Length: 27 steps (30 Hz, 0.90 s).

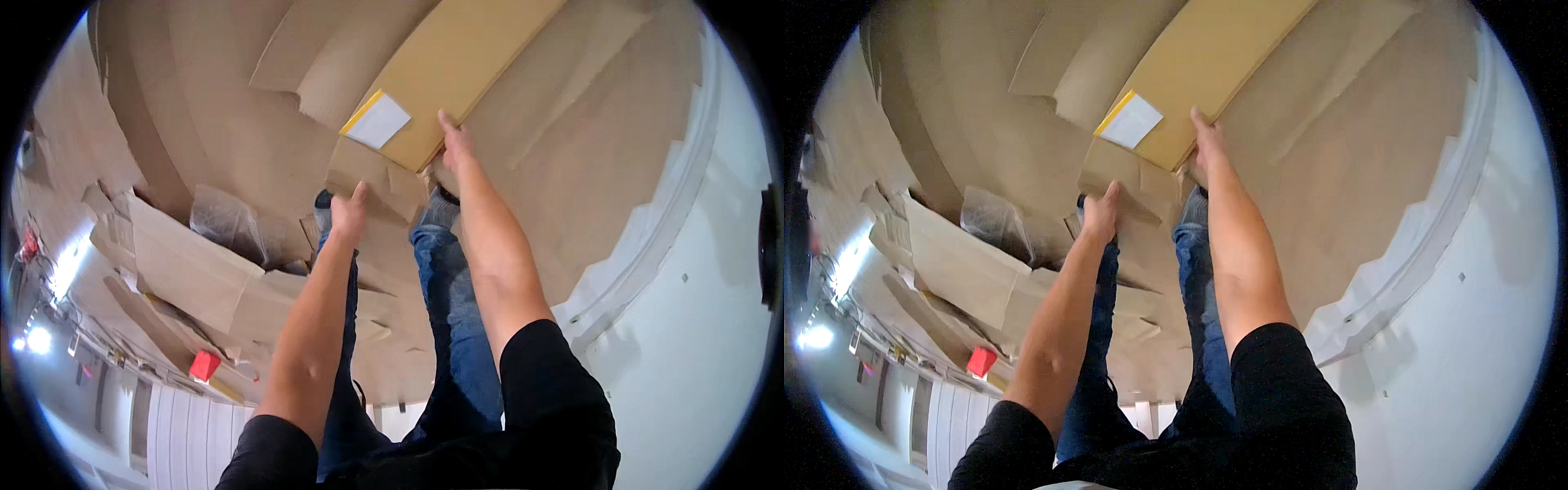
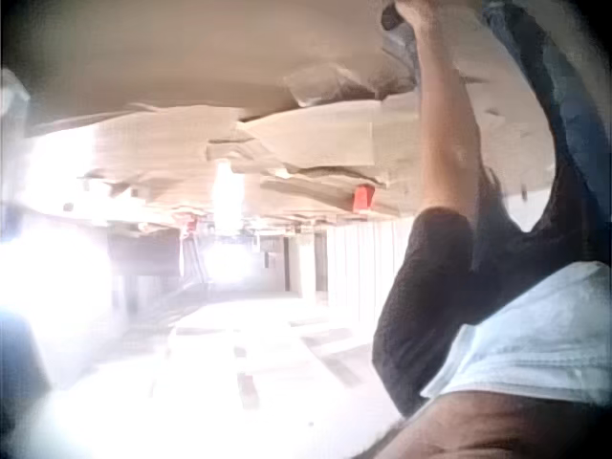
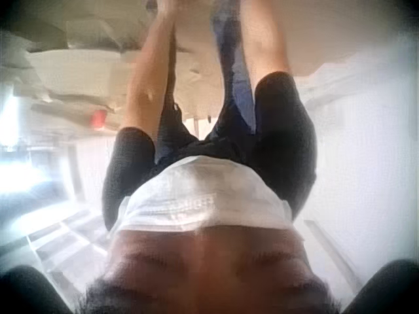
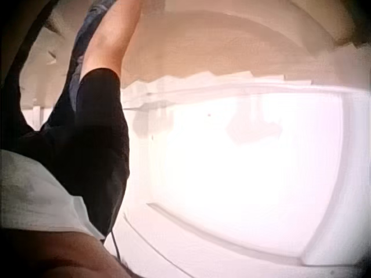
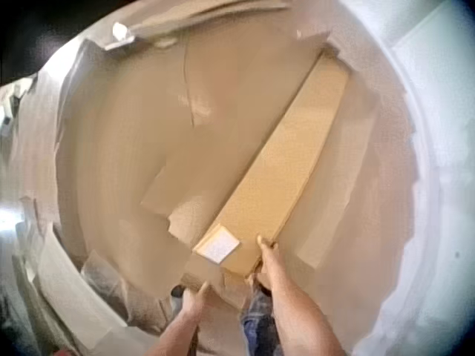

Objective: The person installs laminate flooring by placing planks on underlayment foam and securing them using a hammer and a tapping block. They use a utility knife and tape to cut and join sections of the underlayment foam.

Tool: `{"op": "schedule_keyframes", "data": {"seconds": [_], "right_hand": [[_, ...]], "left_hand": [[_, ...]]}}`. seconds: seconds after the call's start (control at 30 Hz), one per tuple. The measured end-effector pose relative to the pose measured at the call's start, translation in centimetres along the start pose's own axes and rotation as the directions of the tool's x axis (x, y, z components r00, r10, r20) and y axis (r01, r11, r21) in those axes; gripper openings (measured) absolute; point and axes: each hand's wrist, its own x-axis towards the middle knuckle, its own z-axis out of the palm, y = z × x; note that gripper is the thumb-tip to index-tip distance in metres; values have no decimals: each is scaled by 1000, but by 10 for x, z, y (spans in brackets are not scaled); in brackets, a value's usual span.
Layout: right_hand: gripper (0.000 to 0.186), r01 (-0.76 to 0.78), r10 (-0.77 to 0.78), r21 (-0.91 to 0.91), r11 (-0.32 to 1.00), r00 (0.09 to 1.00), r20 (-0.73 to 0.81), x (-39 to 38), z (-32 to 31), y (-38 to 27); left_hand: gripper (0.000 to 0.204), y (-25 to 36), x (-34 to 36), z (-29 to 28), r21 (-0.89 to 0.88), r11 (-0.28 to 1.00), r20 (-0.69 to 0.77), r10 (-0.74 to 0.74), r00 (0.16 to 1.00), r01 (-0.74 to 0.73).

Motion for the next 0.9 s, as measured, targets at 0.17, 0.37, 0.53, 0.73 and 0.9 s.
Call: {"op": "schedule_keyframes", "data": {"seconds": [0.17, 0.37, 0.53, 0.73, 0.9], "right_hand": [[70, -123, 62, 402, 907, 985, 161, -170, 45, -26], [53, -23, -46, 339, 940, 980, 194, -427, 9, -114], [43, -273, 205, 135, 952, 902, 380, -596, -158, -176], [41, -10, 136, -515, 857, 969, 207, -750, -291, -236], [40, 332, -73, -874, 355, 942, 328, -849, -325, -201]], "left_hand": [[33, 74, -109, -82, 163, 982, -169, -68, 983, 96], [23, 191, -162, -271, 356, 932, -316, 195, 928, -74], [19, 308, -168, -502, 634, 718, -456, 648, 610, -288], [22, 389, -365, -730, 432, 653, -897, 380, 224, 623], [55, 431, -547, -619, 508, 516, -853, 412, 321, 690]]}}
